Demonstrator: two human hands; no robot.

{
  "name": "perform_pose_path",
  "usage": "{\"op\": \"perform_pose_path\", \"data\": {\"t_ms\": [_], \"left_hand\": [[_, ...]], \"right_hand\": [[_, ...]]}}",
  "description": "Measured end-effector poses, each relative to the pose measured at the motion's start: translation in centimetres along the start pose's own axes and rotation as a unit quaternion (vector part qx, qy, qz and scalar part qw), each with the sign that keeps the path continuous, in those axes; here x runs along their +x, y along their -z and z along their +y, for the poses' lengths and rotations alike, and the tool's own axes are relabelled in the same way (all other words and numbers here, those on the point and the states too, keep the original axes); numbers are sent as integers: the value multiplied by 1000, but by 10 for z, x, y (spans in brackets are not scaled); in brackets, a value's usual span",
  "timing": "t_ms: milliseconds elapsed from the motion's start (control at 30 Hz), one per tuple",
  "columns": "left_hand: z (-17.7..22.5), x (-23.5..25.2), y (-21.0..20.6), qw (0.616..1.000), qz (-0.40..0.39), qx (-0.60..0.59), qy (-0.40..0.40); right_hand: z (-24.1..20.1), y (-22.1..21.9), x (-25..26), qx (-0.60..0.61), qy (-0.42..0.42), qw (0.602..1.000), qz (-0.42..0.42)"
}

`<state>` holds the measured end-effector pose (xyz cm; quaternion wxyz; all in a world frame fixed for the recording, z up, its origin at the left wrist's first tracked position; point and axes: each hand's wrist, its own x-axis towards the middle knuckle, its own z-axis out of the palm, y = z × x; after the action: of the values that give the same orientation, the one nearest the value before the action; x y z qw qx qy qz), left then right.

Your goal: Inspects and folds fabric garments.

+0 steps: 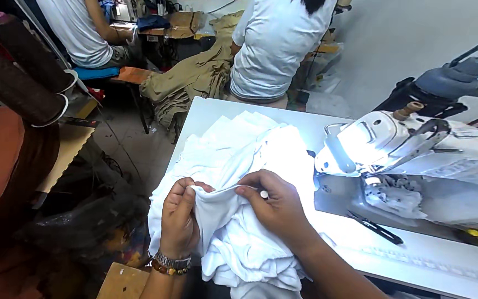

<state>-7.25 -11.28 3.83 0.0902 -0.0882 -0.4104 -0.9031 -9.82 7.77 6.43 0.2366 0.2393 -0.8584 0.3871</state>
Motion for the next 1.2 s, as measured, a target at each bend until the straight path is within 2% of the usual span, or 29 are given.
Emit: {"op": "perform_pose_path", "data": {"t_ms": [100,200,400,600,733,833,933,1100,1200], "left_hand": [[0,1,1,999,-36,39,-9],[-1,3,4,985,-77,149,-38],[-6,14,-5,914,-196,346,-86],[-6,17,-16,881,-216,420,-36],[-9,15,-17,895,-195,400,1],[-18,6,-15,918,-164,360,2],[-26,0,-11,938,-151,311,-7],[-29,2,-8,934,-173,310,-37],[-28,2,-11,933,-162,321,-30]], "right_hand": [[1,-2,-3,-42,27,999,-5],[1,-1,-5,-55,79,995,-17],[-3,18,-4,-47,132,988,-70],[7,26,-7,-59,139,987,-59],[10,22,-15,-29,94,994,-42],[10,22,-17,40,-7,999,-31],[12,27,-16,98,-104,988,-61],[19,28,-17,169,-102,975,-106],[15,27,-17,195,-124,969,-89]]}}
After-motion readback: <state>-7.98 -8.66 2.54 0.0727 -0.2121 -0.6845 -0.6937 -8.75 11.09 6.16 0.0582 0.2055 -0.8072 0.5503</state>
